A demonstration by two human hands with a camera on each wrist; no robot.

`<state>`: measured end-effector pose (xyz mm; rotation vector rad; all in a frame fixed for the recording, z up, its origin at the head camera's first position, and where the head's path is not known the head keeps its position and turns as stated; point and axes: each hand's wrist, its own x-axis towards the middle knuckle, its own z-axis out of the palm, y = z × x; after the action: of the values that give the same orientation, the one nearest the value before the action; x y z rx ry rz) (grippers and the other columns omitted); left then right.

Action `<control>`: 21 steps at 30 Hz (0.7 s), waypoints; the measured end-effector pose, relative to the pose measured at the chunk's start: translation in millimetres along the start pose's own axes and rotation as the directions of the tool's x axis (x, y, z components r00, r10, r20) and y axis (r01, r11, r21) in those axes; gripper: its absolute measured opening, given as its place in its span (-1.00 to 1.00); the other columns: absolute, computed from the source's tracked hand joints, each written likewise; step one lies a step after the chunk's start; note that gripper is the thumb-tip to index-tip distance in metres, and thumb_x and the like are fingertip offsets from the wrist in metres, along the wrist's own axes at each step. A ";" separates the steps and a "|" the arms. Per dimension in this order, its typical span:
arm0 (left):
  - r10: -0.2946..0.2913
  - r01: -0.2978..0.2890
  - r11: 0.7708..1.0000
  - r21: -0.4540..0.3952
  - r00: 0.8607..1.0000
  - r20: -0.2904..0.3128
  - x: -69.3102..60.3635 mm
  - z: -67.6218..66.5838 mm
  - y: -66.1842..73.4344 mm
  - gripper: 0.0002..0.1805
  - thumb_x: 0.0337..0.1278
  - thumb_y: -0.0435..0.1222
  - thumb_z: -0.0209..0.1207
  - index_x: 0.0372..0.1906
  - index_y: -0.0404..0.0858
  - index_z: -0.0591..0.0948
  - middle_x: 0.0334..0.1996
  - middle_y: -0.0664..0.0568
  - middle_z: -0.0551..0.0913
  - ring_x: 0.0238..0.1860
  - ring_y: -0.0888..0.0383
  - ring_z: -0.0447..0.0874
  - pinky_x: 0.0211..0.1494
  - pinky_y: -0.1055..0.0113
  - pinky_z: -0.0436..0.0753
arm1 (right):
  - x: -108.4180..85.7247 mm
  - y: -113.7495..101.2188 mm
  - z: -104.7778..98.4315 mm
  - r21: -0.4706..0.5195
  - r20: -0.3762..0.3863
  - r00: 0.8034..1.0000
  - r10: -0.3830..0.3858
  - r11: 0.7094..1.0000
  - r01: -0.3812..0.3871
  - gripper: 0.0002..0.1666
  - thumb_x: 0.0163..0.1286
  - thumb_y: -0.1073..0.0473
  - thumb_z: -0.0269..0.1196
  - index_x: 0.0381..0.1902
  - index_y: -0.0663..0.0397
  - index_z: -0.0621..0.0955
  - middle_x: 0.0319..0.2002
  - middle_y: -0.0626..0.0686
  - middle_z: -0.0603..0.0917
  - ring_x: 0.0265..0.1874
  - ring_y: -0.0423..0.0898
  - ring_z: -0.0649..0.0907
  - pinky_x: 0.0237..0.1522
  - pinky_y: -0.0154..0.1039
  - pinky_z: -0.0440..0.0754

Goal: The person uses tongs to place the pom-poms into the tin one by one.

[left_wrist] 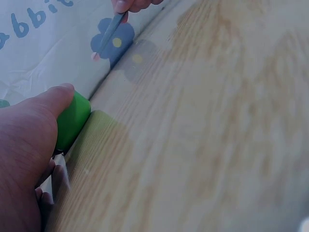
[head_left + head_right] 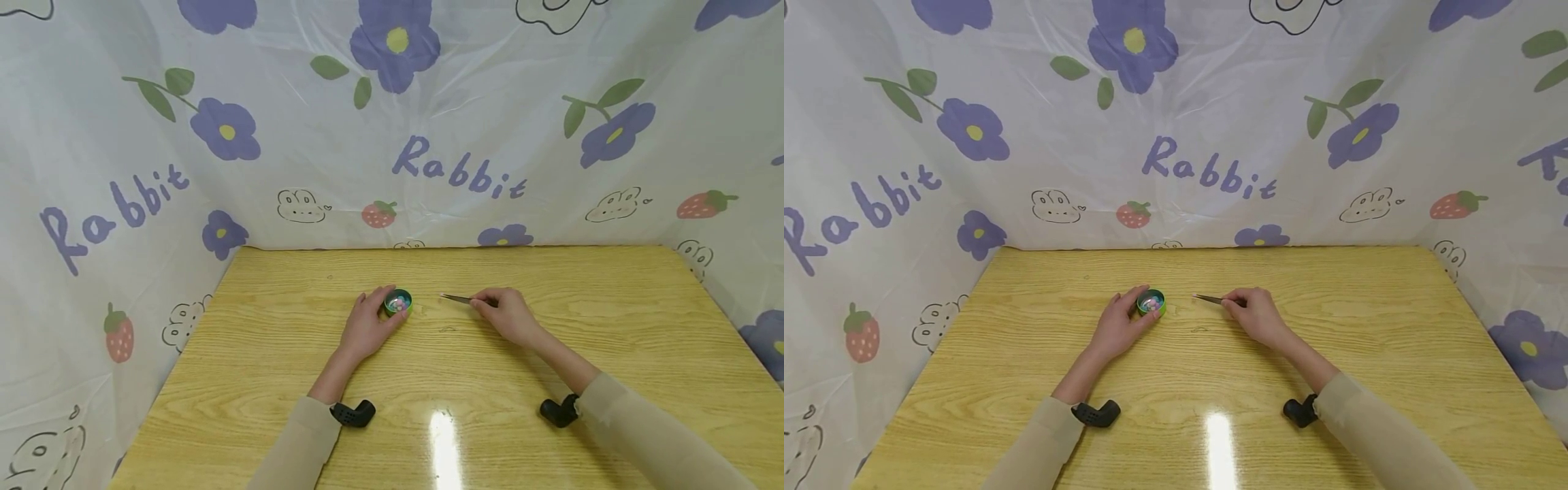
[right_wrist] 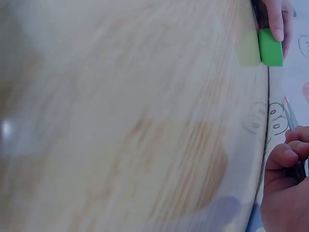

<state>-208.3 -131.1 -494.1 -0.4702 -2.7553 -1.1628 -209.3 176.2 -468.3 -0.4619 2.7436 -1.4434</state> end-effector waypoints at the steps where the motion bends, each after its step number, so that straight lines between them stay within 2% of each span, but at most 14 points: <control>1: 0.002 -0.002 1.000 0.001 1.000 0.000 0.0 -0.1 0.3 -0.31 0.34 -0.02 0.33 0.44 -0.26 0.48 0.36 -0.22 0.51 0.39 -0.23 0.43 0.58 -0.13 0.08 | 0.7 -1.3 0.5 0.005 0.000 1.000 -0.003 1.000 0.003 -0.80 0.52 0.27 0.26 -0.10 0.30 0.76 -0.43 0.09 0.71 -0.54 -0.11 0.49 -0.54 -0.31 0.40; 14: -0.003 0.003 1.000 0.004 1.000 0.001 1.1 0.7 -0.2 -0.30 0.35 -0.02 0.33 0.45 -0.27 0.48 0.37 -0.22 0.51 0.39 -0.21 0.43 0.59 -0.11 0.06 | 4.0 -16.8 9.0 0.066 0.010 1.000 -0.007 0.998 0.006 -0.81 0.52 0.30 0.26 -0.09 0.33 0.74 -0.38 0.18 0.71 -0.53 -0.09 0.51 -0.56 -0.31 0.41; 21: -0.014 0.014 1.000 0.003 1.000 0.001 1.4 1.2 -0.9 -0.30 0.34 -0.01 0.33 0.45 -0.25 0.48 0.37 -0.20 0.51 0.40 -0.23 0.41 0.59 -0.11 0.06 | 7.0 -22.1 14.2 0.090 0.014 1.000 -0.014 0.996 0.013 -0.81 0.51 0.29 0.27 -0.09 0.33 0.75 -0.42 0.15 0.68 -0.60 -0.13 0.43 -0.58 -0.31 0.36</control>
<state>-209.9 -130.5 -495.3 -0.4523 -2.7649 -1.1617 -208.4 151.2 -457.7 -0.4868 2.6563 -1.5520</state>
